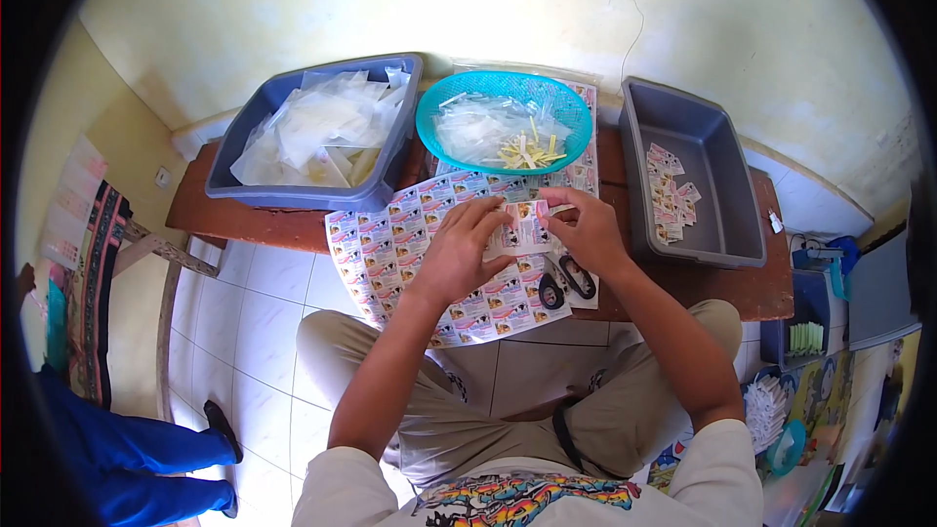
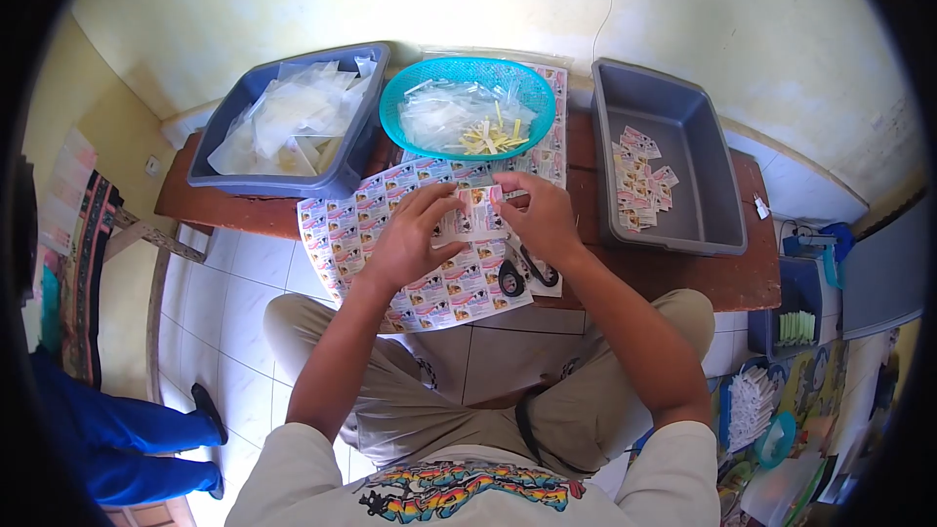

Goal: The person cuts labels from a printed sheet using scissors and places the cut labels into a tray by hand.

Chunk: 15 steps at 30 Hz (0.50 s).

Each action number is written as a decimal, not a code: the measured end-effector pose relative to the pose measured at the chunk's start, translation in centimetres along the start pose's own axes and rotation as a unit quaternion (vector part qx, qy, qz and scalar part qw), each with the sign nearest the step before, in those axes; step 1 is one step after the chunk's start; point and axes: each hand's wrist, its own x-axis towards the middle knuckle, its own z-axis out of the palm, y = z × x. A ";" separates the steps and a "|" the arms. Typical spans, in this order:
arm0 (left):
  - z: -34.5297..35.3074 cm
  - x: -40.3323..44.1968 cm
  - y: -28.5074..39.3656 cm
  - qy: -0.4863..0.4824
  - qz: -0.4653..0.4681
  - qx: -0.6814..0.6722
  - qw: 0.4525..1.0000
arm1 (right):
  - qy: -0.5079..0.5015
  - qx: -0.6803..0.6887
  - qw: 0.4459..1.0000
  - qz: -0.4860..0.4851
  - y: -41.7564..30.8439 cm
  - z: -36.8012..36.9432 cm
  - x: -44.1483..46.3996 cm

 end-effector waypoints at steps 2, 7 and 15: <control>-0.4 0.9 0.4 -0.008 0.012 0.005 1.000 | 0.005 0.018 1.000 0.023 -0.2 -0.8 -0.1; -0.3 2.0 1.3 -0.004 0.036 0.009 0.999 | 0.044 0.035 0.998 0.014 0.3 -2.0 -0.5; 1.0 1.7 2.1 0.000 0.007 -0.022 1.000 | 0.036 0.026 0.998 0.037 0.3 -3.4 -1.0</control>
